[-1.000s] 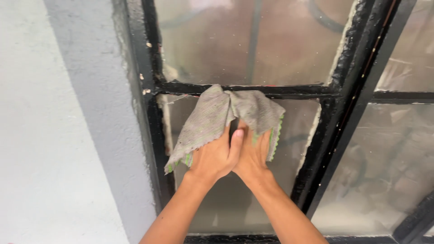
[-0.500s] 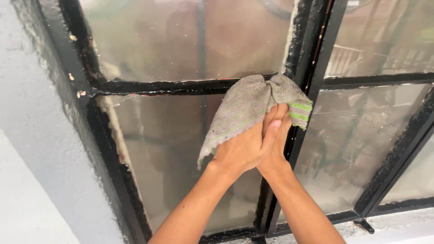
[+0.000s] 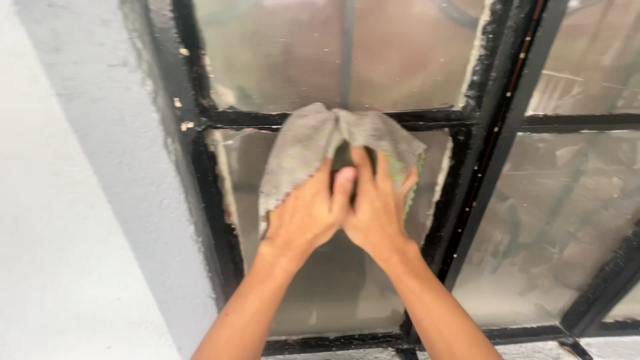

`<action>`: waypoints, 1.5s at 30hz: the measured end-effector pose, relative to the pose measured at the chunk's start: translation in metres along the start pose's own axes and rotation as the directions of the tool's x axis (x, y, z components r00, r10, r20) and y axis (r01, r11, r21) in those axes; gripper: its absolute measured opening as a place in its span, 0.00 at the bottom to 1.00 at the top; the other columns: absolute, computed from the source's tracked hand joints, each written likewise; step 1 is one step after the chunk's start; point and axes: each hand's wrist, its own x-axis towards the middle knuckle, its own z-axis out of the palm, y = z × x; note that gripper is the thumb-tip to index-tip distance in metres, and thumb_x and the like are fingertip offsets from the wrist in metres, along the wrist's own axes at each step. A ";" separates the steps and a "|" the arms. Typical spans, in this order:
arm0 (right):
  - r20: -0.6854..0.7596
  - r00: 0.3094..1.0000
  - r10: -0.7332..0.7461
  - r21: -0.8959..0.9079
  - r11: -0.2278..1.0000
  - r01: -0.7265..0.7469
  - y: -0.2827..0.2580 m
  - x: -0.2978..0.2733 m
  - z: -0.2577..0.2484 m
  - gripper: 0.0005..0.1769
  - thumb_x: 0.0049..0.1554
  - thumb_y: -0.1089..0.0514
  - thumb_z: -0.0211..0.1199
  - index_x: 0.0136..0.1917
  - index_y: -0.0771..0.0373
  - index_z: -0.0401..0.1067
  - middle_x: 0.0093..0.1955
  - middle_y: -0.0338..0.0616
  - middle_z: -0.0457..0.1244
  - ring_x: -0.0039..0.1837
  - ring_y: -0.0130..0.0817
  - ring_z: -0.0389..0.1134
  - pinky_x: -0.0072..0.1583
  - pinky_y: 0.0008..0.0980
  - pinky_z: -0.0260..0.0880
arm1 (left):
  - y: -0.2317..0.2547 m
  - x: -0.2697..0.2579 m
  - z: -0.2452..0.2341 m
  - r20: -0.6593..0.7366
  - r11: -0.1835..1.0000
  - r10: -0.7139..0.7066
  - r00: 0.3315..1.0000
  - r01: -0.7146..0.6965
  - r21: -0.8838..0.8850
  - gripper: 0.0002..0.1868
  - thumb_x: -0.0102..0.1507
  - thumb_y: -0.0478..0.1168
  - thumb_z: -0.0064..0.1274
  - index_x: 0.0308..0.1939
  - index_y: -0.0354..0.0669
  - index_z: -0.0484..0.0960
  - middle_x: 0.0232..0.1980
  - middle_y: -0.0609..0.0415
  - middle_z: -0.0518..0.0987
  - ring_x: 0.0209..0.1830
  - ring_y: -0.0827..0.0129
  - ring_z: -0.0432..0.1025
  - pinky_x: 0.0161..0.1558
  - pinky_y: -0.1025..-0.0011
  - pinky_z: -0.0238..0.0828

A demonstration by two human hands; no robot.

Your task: Cleaning a window pane using a spray bottle and a cloth.

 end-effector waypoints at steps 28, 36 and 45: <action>-0.150 0.986 -0.077 -0.284 0.958 0.031 0.029 -0.017 -0.082 0.34 0.60 0.55 0.59 0.70 0.84 0.60 0.71 0.73 0.57 0.75 0.71 0.54 0.77 0.66 0.35 | 0.070 -0.006 0.034 0.145 0.992 0.121 0.982 -0.125 0.021 0.25 0.69 0.55 0.37 0.61 0.45 0.76 0.40 0.37 0.83 0.40 0.34 0.76 0.43 0.42 0.71; 0.162 0.987 -0.018 -0.213 0.976 0.053 0.061 -0.061 -0.104 0.39 0.57 0.47 0.59 0.75 0.70 0.60 0.74 0.61 0.58 0.79 0.58 0.50 0.78 0.67 0.25 | 0.061 -0.016 0.141 -0.251 0.840 0.533 0.808 -0.540 0.047 0.26 0.72 0.48 0.43 0.69 0.34 0.67 0.67 0.25 0.75 0.65 0.29 0.69 0.62 0.42 0.64; 0.226 0.974 0.002 -0.234 0.971 0.052 0.082 -0.167 -0.050 0.40 0.56 0.41 0.58 0.76 0.63 0.59 0.77 0.60 0.55 0.82 0.58 0.44 0.76 0.73 0.19 | 0.044 -0.091 0.155 0.452 0.995 -0.097 0.887 0.100 0.018 0.27 0.67 0.49 0.40 0.67 0.41 0.71 0.45 0.31 0.81 0.47 0.34 0.75 0.53 0.43 0.68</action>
